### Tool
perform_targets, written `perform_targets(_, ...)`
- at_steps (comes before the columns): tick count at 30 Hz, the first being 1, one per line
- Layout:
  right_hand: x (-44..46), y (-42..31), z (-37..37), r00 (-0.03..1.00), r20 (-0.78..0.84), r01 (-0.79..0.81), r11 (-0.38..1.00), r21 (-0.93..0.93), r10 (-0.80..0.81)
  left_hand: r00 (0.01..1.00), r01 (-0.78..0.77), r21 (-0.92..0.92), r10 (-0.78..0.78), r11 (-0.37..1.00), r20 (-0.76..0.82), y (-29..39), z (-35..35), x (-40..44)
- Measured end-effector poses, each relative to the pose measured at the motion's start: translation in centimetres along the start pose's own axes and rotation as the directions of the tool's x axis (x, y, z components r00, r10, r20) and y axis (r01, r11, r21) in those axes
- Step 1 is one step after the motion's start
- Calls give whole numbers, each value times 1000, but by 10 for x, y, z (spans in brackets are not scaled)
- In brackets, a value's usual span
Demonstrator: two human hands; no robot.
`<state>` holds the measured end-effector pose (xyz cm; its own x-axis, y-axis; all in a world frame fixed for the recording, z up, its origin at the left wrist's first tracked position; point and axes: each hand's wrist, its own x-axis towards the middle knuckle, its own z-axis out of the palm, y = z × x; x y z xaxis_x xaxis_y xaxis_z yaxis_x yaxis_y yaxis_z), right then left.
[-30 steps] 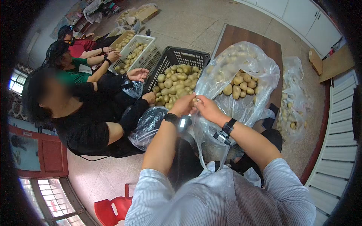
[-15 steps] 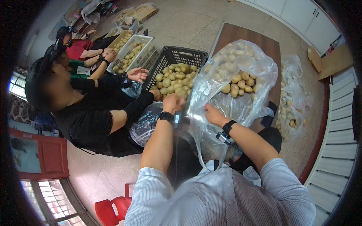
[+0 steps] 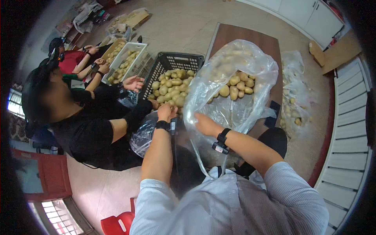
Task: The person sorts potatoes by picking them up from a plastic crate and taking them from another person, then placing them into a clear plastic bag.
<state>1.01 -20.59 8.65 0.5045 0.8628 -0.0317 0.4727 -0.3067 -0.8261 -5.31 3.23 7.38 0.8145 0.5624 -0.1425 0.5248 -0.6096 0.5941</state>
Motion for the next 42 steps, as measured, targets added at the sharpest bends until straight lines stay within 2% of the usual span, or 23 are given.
perform_targets(1,-7,-2,-3,994,-77,70,997,-30,-72,999,-47,181,43,982,27,6,1,-2)
perform_targets(3,-19,3,-10,985,-148,81,996,-29,-84,980,197,-447,-175,873,91,8,12,-4)
perform_targets(5,-33,0,-27,971,-217,101,995,-28,-105,925,378,-683,-271,624,264,9,18,3)
perform_targets(8,-61,-8,-66,838,-545,-211,938,-274,29,848,513,-686,-431,516,310,49,34,-7)
perform_targets(10,-76,11,-83,755,-652,-315,910,-269,69,942,285,-546,-126,788,311,11,69,9)
perform_targets(12,-88,38,-90,466,-873,-600,777,-192,145,949,303,-328,-250,895,193,12,85,13)
perform_targets(13,-91,49,-92,456,-878,-603,776,-185,145,944,315,-243,-276,918,182,14,88,13)
perform_targets(14,-92,55,-95,359,-866,-666,745,23,347,938,327,-157,-301,932,170,14,91,13)
perform_targets(17,-92,66,-108,164,-709,-745,557,367,686,985,21,-11,-19,1000,171,24,91,6)
perform_targets(18,-93,67,-111,64,-580,-772,409,487,812,966,234,-134,-214,963,147,75,64,-23)
perform_targets(20,-91,86,-103,88,-573,-719,450,530,815,906,422,-254,-396,870,148,96,60,-35)
perform_targets(22,-86,105,-95,108,-568,-665,484,569,816,881,471,-363,-410,804,236,56,108,-18)
perform_targets(24,-79,91,-90,158,-541,-410,553,725,826,894,440,-439,-337,783,294,63,120,-28)
perform_targets(25,-84,72,-97,232,-335,-191,381,905,913,877,477,-524,-339,705,341,78,118,-40)
perform_targets(26,-82,79,-96,232,-335,-190,381,905,913,860,509,-602,-334,616,386,89,113,-47)
perform_targets(28,-79,104,-90,361,-233,-175,311,934,903,937,47,-423,107,905,333,24,164,-20)
perform_targets(30,-75,104,-91,403,-194,-156,276,948,894,855,497,-554,-266,668,446,89,123,-52)
perform_targets(31,-73,102,-91,445,-157,-137,240,961,882,854,498,-554,-266,667,447,87,125,-50)
perform_targets(34,-74,90,-95,456,-107,-162,201,966,883,888,429,-482,-258,764,382,63,150,-35)
perform_targets(37,-69,142,-78,363,-160,-306,280,910,918,957,144,-374,-32,916,289,47,164,-27)
perform_targets(40,-72,133,-78,356,-185,-313,303,900,916,942,283,-398,-177,873,284,59,153,-32)
perform_targets(41,-74,133,-77,356,-188,-311,306,900,915,972,-22,-155,58,988,228,54,152,-35)
perform_targets(42,-77,132,-77,389,-211,-291,337,895,897,956,-181,-22,181,983,231,52,151,-36)
